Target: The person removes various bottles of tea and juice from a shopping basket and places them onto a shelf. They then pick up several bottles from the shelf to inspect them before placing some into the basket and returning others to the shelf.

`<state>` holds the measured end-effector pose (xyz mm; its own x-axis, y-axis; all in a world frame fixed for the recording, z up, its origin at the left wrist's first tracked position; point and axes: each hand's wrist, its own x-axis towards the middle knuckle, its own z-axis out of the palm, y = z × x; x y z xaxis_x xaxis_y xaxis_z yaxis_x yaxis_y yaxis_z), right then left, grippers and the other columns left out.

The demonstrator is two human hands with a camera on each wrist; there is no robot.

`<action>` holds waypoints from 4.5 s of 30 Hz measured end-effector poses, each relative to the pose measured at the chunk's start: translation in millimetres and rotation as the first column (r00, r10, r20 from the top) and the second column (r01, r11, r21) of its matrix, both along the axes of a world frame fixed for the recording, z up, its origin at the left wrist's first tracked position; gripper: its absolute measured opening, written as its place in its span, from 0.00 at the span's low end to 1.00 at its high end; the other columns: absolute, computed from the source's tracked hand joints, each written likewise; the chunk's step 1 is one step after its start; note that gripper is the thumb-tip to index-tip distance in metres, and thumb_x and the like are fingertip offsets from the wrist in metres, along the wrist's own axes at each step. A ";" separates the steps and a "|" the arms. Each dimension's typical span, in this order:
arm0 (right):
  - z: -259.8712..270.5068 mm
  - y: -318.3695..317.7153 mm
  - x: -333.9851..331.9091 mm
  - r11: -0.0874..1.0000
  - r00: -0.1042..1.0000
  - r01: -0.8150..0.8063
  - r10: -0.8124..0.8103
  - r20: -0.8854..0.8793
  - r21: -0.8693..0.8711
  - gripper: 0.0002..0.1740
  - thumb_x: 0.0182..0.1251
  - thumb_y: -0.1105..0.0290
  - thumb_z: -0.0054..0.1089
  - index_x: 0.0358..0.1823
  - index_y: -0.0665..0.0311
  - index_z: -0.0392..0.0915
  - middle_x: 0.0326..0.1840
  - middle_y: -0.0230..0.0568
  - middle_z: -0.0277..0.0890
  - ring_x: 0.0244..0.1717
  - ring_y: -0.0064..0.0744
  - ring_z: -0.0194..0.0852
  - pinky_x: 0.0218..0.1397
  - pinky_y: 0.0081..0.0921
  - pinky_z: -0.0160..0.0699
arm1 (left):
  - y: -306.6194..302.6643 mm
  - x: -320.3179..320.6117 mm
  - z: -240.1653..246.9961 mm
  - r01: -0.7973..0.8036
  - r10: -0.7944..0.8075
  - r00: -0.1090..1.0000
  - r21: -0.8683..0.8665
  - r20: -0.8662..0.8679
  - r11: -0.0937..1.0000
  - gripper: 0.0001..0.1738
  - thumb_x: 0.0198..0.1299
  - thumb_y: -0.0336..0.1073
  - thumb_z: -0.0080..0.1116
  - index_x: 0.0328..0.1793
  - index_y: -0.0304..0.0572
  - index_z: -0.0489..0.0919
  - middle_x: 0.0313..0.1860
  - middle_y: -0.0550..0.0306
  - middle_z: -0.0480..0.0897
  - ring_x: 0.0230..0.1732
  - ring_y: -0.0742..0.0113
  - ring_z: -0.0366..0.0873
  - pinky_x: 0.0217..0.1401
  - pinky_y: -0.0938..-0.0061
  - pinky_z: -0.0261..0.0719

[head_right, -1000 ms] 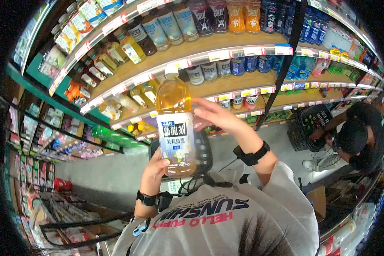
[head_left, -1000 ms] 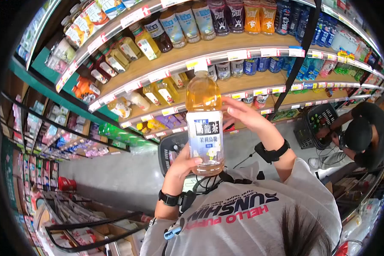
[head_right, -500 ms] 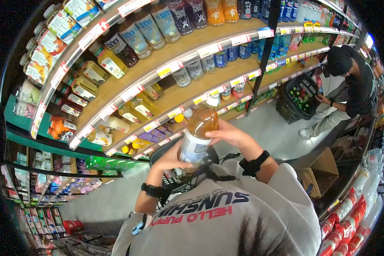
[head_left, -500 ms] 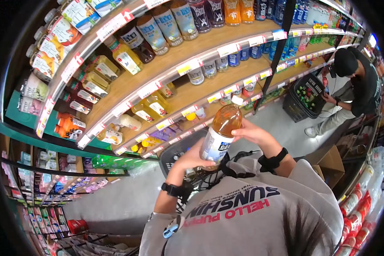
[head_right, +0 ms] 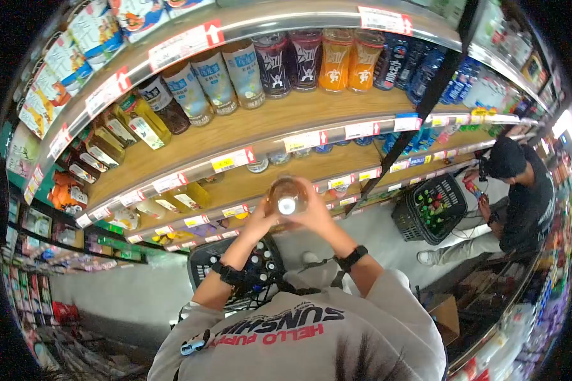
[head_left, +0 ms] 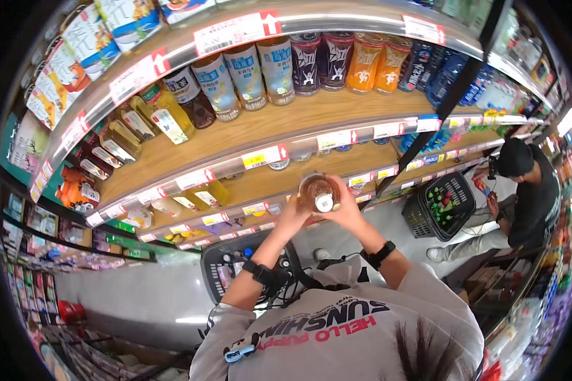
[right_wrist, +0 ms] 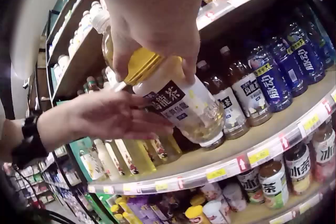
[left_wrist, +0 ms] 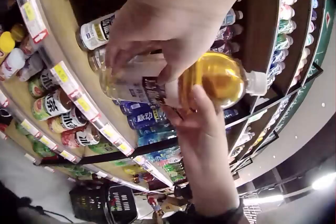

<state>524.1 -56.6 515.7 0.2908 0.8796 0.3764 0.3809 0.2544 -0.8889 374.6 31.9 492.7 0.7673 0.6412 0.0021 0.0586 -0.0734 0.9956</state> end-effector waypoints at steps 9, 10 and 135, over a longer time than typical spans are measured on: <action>-41.2 82.0 70.9 0.992 0.959 -0.120 0.126 -0.254 0.041 0.40 0.41 0.69 0.71 0.57 0.68 0.60 0.51 0.48 0.69 0.54 0.34 0.67 0.57 0.29 0.65 | 33.0 56.8 -37.1 -0.172 0.199 0.972 -0.196 0.127 0.965 0.34 0.58 0.33 0.49 0.68 0.38 0.47 0.59 0.45 0.66 0.57 0.62 0.67 0.58 0.72 0.64; -31.9 87.0 73.3 0.986 0.951 -0.161 0.142 -0.275 -0.049 0.37 0.41 0.69 0.71 0.54 0.68 0.63 0.48 0.46 0.71 0.52 0.33 0.68 0.56 0.29 0.66 | 37.0 56.2 -33.9 -0.156 0.175 0.981 -0.203 0.080 0.967 0.35 0.58 0.33 0.49 0.69 0.39 0.46 0.62 0.46 0.63 0.60 0.61 0.64 0.60 0.71 0.61; -643.1 162.4 -459.4 0.071 0.878 -0.401 -0.256 -0.406 -0.913 0.29 0.45 0.59 0.67 0.47 0.67 0.69 0.43 0.38 0.71 0.43 0.31 0.69 0.44 0.27 0.67 | -16.2 -383.1 -615.6 -0.459 0.726 0.106 -0.681 -0.680 -0.571 0.33 0.51 0.56 0.46 0.62 0.52 0.61 0.64 0.59 0.60 0.64 0.60 0.55 0.62 0.59 0.46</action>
